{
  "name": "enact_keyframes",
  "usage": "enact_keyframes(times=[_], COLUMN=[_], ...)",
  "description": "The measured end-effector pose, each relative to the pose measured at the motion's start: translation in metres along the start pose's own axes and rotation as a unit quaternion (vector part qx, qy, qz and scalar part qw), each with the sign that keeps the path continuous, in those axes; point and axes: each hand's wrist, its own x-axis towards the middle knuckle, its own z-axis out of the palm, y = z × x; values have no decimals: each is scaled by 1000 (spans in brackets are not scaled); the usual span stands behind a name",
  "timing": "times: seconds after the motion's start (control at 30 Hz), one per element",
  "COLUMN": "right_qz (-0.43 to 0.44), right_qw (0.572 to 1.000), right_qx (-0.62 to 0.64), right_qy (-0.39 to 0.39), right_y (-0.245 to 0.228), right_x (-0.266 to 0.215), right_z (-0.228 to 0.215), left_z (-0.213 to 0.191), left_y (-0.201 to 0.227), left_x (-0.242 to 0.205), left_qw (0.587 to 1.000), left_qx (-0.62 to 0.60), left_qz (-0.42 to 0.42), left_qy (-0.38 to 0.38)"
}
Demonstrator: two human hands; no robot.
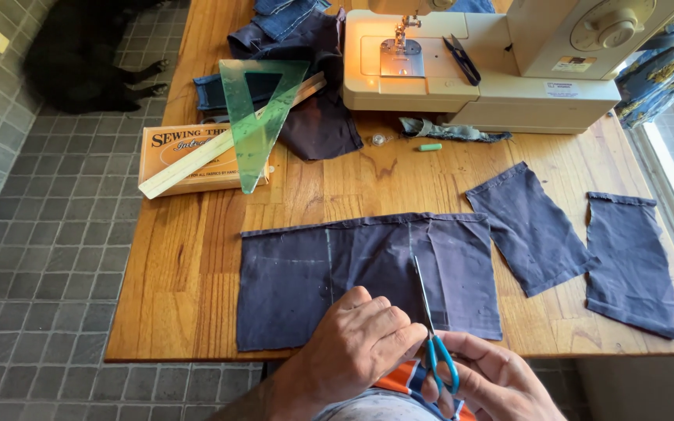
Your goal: The person uses scissors to cut a piece of dark blue fabric into several rectangular sections on a wooden table. After cutting, the person picks up a piece of denim fabric from a pile and places it on the table.
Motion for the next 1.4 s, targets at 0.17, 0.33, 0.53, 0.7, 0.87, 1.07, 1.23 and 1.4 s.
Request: enact_keyframes(times=[0.17,0.33,0.53,0.7,0.87,1.07,1.23,1.4], right_qz=[-18,-49,48,170,218,82,-27,-37], right_qw=[999,998,997,979,969,985,989,987], right_qx=[7,34,26,77,59,-148,-112,-116], right_qy=[-27,-29,-46,77,96,-22,-89,-104], right_y=[-9,-5,-15,-52,-77,-89,-84,-76], right_x=[1,7,-2,-30,-40,-20,7,31], right_z=[0,-4,-23,-7,13,16,14,-14], left_z=[0,2,-2,-1,3,-3,2,-8], left_y=[6,11,11,15,15,9,-4,-27], left_x=[4,6,6,5,18,30,27,40], left_qw=[1000,1000,994,993,993,998,997,994], left_qx=[5,-19,-91,-78,-64,-42,-43,-90], left_qz=[2,-1,-64,-80,-98,-42,-5,-9], left_qy=[-3,-8,-7,-31,-7,-22,-64,-64])
